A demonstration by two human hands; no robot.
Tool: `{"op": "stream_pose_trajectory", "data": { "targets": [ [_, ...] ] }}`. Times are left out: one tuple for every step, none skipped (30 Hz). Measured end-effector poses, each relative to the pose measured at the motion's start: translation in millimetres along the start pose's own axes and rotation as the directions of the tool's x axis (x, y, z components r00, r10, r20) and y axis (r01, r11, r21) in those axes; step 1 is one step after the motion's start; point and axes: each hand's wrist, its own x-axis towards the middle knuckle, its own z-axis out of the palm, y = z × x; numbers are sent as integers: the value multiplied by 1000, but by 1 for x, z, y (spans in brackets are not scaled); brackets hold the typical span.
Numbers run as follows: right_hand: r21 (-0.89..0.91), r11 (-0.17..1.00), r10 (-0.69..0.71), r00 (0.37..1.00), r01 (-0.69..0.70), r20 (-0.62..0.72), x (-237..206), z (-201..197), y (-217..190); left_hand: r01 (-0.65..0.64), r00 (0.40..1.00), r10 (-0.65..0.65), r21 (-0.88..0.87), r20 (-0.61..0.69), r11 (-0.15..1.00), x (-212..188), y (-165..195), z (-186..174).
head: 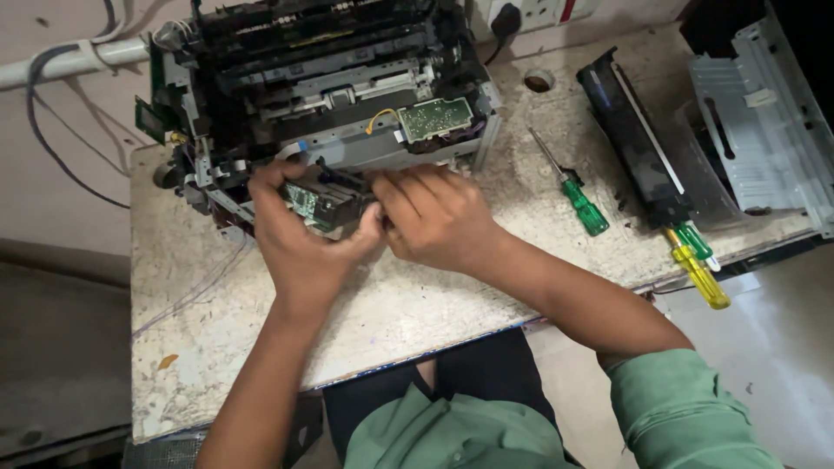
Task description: The person disassembles a small black plastic component from a printer, removes a screw with a screwdriver, and handles a transparent plastic strip. The component is held and rotated while the screwdriver is used to loosen and remove a screw.
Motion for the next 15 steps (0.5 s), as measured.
{"op": "stream_pose_trajectory", "data": {
  "targets": [
    [13,1000,15,1000,-15,12,1,0,-2,1,1000,-1,-8,2,1000,2,1,-1],
    [27,999,26,999,-27,20,2,-1,-1,-6,1000,6,6,2,1000,4,3,0],
    [43,998,36,999,-37,28,3,-2,0,-11,1000,11,21,0,1000,6,4,1],
    [60,997,44,998,-46,35,3,-3,1,-16,1000,17,38,-3,999,8,6,1],
    [74,996,46,998,-49,33,4,-4,3,-27,1000,27,23,6,999,10,8,2],
    [90,995,48,998,-51,32,4,-6,5,-35,999,35,8,15,999,11,9,3],
    [109,993,50,998,-54,31,4,-7,6,-42,999,42,-3,25,999,10,12,2],
    [110,993,44,999,-47,24,3,-9,6,-25,999,26,-25,30,999,9,13,1],
    [112,993,37,999,-39,16,3,-11,6,-8,999,9,-46,35,999,7,15,0],
    [115,993,29,1000,-30,9,3,-13,6,10,999,-8,-66,38,998,5,16,-1],
    [100,995,17,1000,-16,-8,4,-13,6,27,999,-24,-83,33,996,5,15,-3],
    [85,996,5,1000,-3,-22,5,-13,7,45,999,-42,-102,29,994,5,12,-3],
    [66,998,-7,999,10,-35,7,-13,8,62,998,-60,-124,24,990,6,8,-5],
    [77,996,-34,999,37,-42,9,-13,13,131,991,-126,-252,36,959,9,4,-5],
    [87,994,-62,997,66,-48,12,-13,19,196,980,-189,-377,56,905,12,-2,-4]
  ]
}}
